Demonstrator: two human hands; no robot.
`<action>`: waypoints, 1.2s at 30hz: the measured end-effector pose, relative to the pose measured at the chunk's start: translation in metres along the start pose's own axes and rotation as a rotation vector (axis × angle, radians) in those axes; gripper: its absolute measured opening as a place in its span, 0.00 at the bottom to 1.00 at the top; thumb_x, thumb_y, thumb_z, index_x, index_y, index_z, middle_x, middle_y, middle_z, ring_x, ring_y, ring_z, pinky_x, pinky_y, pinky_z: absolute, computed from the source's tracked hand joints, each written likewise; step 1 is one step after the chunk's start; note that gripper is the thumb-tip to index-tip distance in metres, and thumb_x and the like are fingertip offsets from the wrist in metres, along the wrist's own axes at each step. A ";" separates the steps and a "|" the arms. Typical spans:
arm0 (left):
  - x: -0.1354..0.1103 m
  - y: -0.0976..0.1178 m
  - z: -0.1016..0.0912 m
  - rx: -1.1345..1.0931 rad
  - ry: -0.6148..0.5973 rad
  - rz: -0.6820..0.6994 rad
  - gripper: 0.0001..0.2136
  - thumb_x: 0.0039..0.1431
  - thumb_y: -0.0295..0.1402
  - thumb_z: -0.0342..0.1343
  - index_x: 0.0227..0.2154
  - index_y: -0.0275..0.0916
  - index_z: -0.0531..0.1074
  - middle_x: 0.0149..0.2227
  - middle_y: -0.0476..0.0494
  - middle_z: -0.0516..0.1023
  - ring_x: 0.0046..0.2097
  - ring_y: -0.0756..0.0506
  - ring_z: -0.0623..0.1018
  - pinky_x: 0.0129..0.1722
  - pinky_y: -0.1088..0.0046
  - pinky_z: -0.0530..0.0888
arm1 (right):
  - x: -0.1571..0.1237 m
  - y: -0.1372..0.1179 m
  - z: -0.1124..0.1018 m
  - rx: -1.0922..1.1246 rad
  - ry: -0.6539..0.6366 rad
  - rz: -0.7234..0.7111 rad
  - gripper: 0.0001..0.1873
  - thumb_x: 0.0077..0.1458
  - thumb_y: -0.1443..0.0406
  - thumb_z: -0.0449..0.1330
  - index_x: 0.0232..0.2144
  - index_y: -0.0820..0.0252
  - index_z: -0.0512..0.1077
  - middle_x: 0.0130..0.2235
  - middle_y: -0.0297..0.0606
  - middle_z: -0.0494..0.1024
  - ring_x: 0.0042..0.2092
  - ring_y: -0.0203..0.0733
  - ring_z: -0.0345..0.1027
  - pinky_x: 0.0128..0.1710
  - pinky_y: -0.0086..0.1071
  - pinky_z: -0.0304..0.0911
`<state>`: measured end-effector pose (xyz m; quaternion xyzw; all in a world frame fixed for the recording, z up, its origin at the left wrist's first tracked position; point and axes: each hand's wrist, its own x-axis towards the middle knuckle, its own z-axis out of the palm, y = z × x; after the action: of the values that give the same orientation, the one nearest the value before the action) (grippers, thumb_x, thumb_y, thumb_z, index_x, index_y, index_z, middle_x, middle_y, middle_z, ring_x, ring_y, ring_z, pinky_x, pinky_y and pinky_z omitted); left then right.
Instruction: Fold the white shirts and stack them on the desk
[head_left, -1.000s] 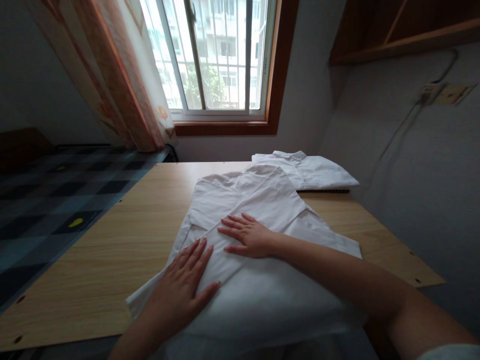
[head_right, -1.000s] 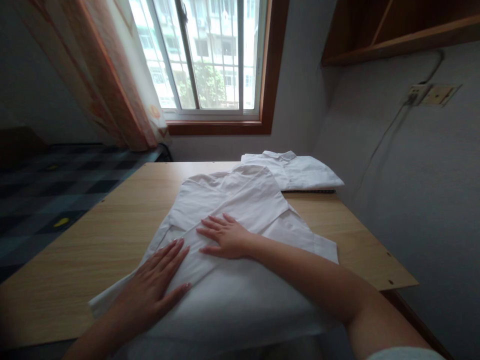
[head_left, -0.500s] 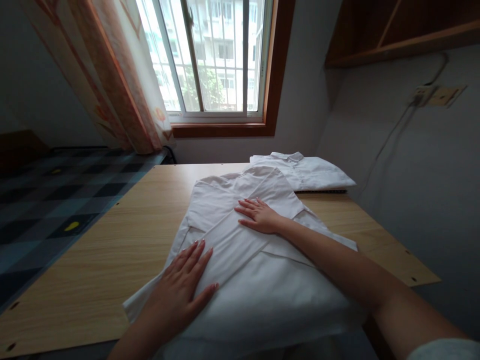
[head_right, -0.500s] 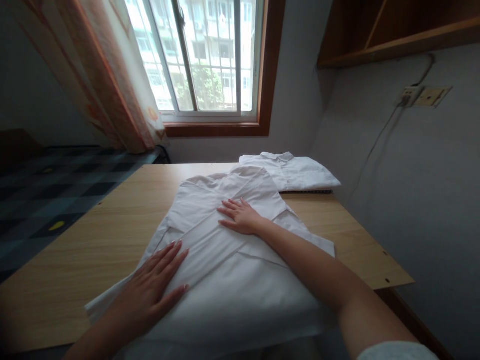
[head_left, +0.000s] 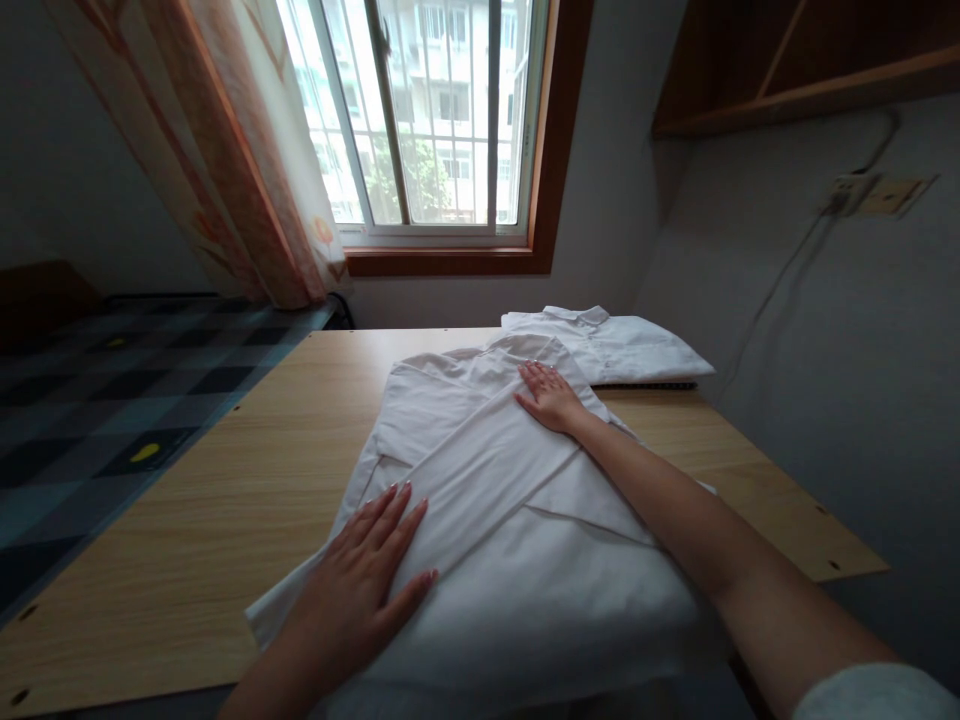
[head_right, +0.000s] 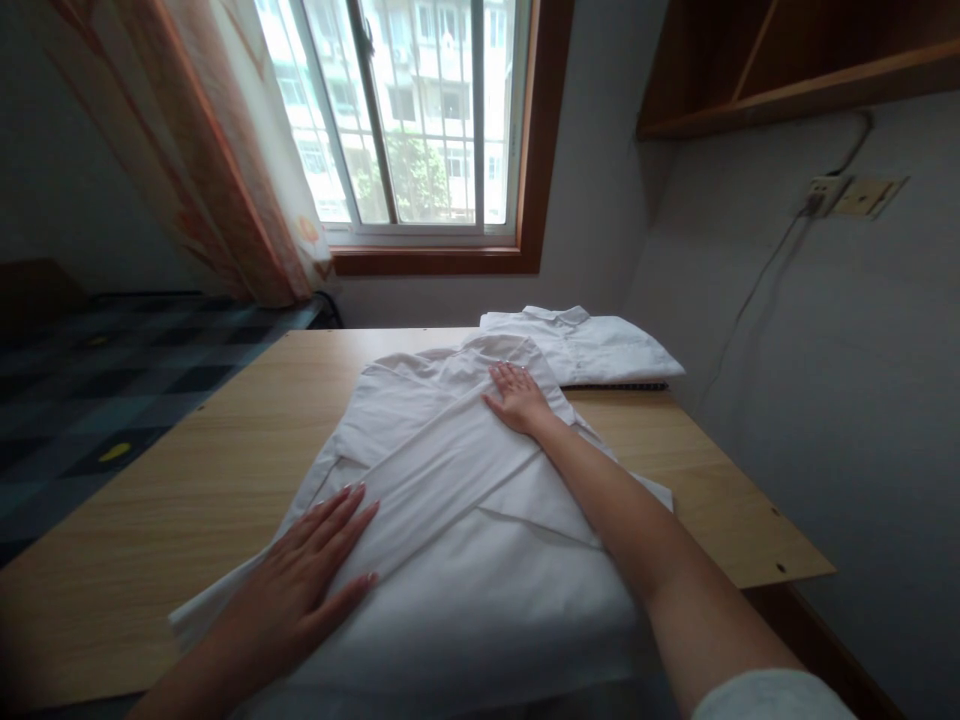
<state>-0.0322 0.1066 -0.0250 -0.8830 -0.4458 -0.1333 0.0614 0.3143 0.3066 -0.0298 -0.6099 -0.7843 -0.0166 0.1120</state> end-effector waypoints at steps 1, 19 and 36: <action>0.000 0.000 -0.001 0.002 -0.003 0.000 0.30 0.64 0.48 0.49 0.66 0.45 0.58 0.67 0.38 0.60 0.66 0.35 0.63 0.61 0.52 0.66 | 0.003 0.004 0.002 0.002 0.008 0.050 0.38 0.67 0.49 0.40 0.70 0.64 0.44 0.72 0.42 0.43 0.72 0.43 0.34 0.70 0.39 0.31; -0.001 0.002 -0.004 -0.007 -0.026 -0.015 0.29 0.64 0.48 0.50 0.66 0.48 0.57 0.67 0.40 0.59 0.66 0.35 0.63 0.62 0.51 0.66 | 0.045 0.023 0.004 0.037 0.009 0.357 0.45 0.64 0.44 0.34 0.69 0.75 0.44 0.71 0.52 0.41 0.72 0.46 0.33 0.69 0.39 0.29; -0.001 0.002 -0.007 0.001 -0.025 -0.001 0.30 0.64 0.48 0.50 0.67 0.49 0.55 0.67 0.41 0.59 0.66 0.35 0.63 0.61 0.52 0.67 | 0.068 0.043 0.000 0.098 -0.058 0.398 0.46 0.63 0.42 0.35 0.69 0.72 0.47 0.70 0.52 0.47 0.71 0.48 0.38 0.68 0.45 0.30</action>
<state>-0.0325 0.1030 -0.0187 -0.8844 -0.4470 -0.1221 0.0562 0.3400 0.3828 -0.0207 -0.7468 -0.6512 0.0616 0.1202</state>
